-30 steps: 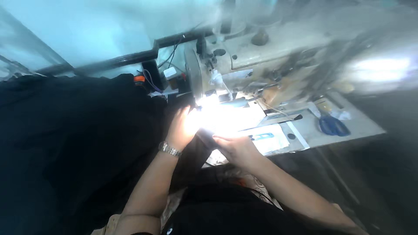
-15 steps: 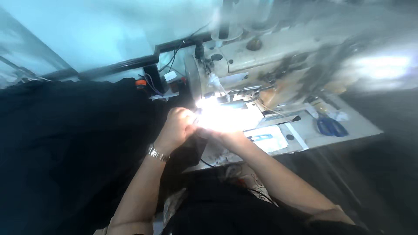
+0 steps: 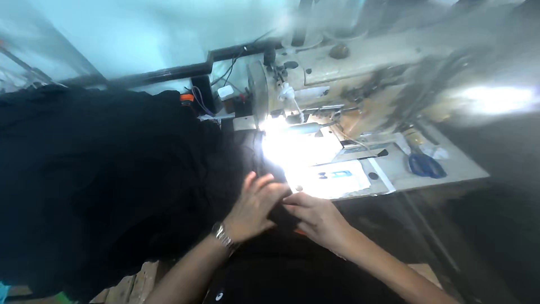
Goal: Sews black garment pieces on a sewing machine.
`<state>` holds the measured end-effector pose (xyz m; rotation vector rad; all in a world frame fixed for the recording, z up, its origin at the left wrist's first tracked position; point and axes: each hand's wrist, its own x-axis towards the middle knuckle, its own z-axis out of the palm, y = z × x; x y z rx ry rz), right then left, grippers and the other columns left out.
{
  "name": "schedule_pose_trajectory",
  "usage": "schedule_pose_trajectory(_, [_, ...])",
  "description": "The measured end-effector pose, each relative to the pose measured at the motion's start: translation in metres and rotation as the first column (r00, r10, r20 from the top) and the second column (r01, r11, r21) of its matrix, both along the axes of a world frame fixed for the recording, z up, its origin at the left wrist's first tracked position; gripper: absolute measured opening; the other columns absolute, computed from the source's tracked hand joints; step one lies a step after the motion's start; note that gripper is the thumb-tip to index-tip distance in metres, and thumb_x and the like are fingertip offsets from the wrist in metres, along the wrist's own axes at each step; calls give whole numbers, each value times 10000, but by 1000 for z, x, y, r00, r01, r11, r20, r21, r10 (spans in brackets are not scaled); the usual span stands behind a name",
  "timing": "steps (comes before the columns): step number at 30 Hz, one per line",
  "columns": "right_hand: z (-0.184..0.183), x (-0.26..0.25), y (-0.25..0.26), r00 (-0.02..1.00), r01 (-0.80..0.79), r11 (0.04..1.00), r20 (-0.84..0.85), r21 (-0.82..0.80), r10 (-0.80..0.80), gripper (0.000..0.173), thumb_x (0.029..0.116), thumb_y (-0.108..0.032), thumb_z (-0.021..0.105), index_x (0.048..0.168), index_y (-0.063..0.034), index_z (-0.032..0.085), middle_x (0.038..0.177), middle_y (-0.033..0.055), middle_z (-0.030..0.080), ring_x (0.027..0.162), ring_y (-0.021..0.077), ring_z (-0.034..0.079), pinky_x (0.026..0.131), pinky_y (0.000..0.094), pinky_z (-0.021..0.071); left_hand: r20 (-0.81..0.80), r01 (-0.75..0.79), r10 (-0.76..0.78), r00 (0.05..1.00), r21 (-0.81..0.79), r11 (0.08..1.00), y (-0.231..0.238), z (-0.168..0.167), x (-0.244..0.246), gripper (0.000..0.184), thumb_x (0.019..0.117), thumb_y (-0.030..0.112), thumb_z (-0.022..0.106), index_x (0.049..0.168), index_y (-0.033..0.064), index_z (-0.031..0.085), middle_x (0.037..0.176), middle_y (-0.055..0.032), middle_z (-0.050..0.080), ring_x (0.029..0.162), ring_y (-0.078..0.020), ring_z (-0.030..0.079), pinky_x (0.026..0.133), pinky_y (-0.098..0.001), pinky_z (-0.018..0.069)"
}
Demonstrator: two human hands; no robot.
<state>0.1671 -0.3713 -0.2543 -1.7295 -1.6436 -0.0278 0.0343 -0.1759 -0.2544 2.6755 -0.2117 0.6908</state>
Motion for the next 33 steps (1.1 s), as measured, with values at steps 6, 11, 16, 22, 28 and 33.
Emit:
schedule_pose_trajectory(6, [5, 7, -2, 997, 7, 999, 73, 47, -10, 237, 986, -146, 581, 1122, -124, 773, 1196, 49, 733, 1062, 155, 704, 903, 294, 583, 205, -425, 384, 900, 217, 879, 33, -9, 0, 180, 922, 103, 641, 1000, 212, 761, 939, -7, 706, 1159, -281, 635, 1131, -676, 310])
schedule_pose_trajectory(11, [4, 13, -6, 997, -1, 997, 73, 82, -5, 269, 1001, -157, 536, 1144, -139, 764, 1192, 42, 737, 1067, 143, 701, 901, 285, 577, 51, -361, 362, 931, 278, 890, 18, 19, -18, 174, 843, 22, 688, 931, 168, 723, 1200, 23, 726, 1328, -315, 567, 1128, -740, 283])
schedule_pose_trajectory(16, [0, 16, 2, 998, 18, 999, 58, 41, -21, 257, 995, -144, 540, 1129, -112, 757, 1193, 62, 733, 1054, 160, 714, 867, 302, 594, -23, -334, 359, 933, 311, 890, 28, 14, -4, 151, 849, 3, 690, 925, 133, 695, 1303, -13, 702, 1348, -336, 566, 1109, -740, 320])
schedule_pose_trajectory(22, [15, 37, 40, 998, 60, 998, 20, -18, -60, 220, 1024, -180, 562, 1050, -93, 763, 1162, 51, 748, 1002, 175, 736, 808, 354, 615, -125, -341, 387, 913, 286, 896, 62, 24, 34, 147, 876, -10, 678, 981, 86, 718, 1239, -87, 714, 1323, -304, 589, 1131, -610, 405])
schedule_pose_trajectory(28, [11, 56, 75, 981, 186, 981, 60, -47, -183, 232, 1025, -237, 575, 1074, -138, 778, 897, 72, 759, 820, 250, 747, 698, 485, 607, -180, -334, 385, 905, 257, 907, 94, 36, 76, 169, 921, -55, 616, 1036, 22, 712, 1181, -135, 708, 1209, -297, 648, 1061, -454, 514])
schedule_pose_trajectory(33, [-3, 64, 97, 957, 292, 956, 15, -20, -291, 237, 1023, -260, 590, 1066, -147, 794, 944, 63, 771, 899, 249, 744, 762, 514, 598, -78, -323, 347, 935, 223, 920, 124, 29, 104, 194, 935, -65, 578, 1056, 18, 706, 1204, -183, 679, 1232, -343, 624, 1046, -484, 523])
